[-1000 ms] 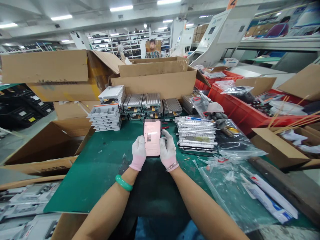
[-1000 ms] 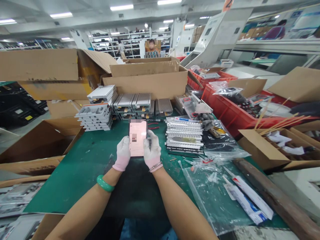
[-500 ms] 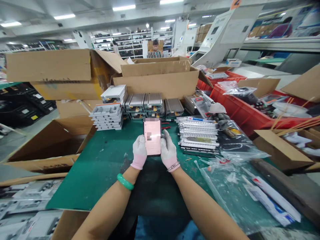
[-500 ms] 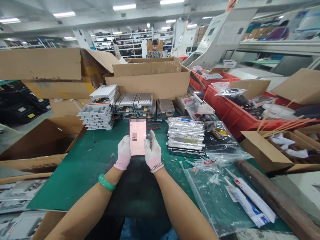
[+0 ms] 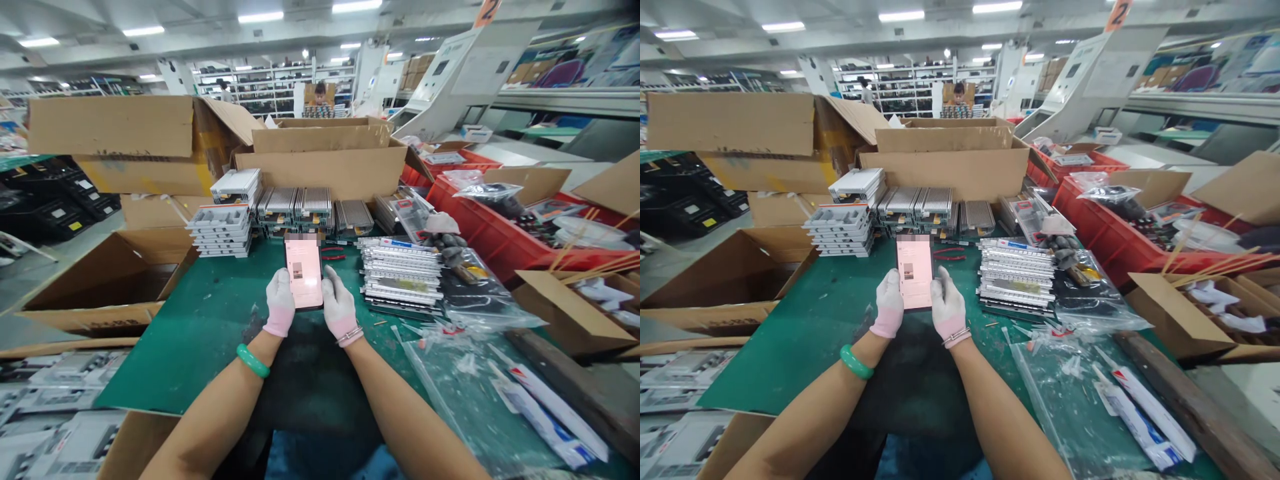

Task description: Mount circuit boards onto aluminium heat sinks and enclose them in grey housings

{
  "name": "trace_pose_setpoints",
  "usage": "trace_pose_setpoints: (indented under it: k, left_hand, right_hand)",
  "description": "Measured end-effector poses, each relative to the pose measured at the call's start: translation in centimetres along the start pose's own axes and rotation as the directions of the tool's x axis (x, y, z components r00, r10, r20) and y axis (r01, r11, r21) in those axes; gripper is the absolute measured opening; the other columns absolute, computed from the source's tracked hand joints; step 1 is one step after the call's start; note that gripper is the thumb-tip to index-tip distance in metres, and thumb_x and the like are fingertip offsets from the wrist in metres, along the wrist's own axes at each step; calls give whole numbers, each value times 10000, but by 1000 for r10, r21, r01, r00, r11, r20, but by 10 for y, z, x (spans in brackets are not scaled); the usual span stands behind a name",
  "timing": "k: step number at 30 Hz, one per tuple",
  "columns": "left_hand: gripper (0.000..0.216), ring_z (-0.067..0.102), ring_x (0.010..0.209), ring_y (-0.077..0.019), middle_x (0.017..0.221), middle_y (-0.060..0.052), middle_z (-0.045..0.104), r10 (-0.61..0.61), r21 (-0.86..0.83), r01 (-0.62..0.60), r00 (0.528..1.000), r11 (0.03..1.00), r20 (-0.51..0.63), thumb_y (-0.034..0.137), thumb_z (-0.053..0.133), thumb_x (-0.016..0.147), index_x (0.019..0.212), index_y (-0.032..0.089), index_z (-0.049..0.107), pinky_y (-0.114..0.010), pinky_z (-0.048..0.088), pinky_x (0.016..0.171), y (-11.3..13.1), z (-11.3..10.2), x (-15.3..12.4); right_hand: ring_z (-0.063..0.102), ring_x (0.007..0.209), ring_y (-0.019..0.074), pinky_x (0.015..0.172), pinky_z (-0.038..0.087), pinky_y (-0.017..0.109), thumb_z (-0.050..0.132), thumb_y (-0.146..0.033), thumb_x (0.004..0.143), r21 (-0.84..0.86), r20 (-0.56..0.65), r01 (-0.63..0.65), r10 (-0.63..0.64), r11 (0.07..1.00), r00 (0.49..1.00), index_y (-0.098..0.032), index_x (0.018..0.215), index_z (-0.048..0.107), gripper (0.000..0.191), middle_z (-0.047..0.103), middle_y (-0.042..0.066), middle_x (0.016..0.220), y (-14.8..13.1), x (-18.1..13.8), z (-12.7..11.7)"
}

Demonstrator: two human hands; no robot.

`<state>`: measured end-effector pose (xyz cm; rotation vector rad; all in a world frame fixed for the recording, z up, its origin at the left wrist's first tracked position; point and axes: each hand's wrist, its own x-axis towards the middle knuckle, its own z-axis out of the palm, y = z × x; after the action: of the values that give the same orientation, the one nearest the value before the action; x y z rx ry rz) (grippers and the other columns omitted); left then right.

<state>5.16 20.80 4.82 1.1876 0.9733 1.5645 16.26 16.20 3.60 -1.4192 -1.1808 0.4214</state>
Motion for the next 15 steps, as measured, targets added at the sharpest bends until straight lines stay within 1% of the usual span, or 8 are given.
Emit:
trace_pose_setpoints:
  k: [5,11,13,15]
  left_hand:
    - [477,487,570,-116,618,26,514,7,-6,-7,1000,1000,-10,625,589,778,644,187,457,-224,445,538,1,0,0]
    - [486,479,557,-108,610,30,511,5,-10,-5,1000,1000,-29,634,585,776,644,183,462,-220,440,531,0,-1,3]
    - [481,491,562,-114,615,25,525,1,-8,-1,999,1000,-34,634,580,779,653,182,477,-225,445,532,-1,-1,3]
    - [477,502,567,-118,617,20,537,-1,-6,0,999,1000,-38,632,583,777,659,180,490,-227,448,530,-1,-1,3]
  right_hand:
    - [635,1099,235,916,514,367,371,-460,919,-13,31,-3,3,1000,1000,-181,1238,611,487,680,90,1189,0,0,0]
    - [684,966,230,831,541,340,363,-476,928,36,108,-42,38,998,993,-181,1182,646,482,725,84,1074,-2,-3,-3]
    - [685,946,231,814,546,341,372,-489,927,53,105,-40,34,998,994,-180,1173,652,484,727,83,1056,-2,-4,-3]
    - [689,879,229,762,558,340,392,-507,917,74,93,-49,42,996,995,-184,1155,662,483,736,74,986,-1,-4,-2]
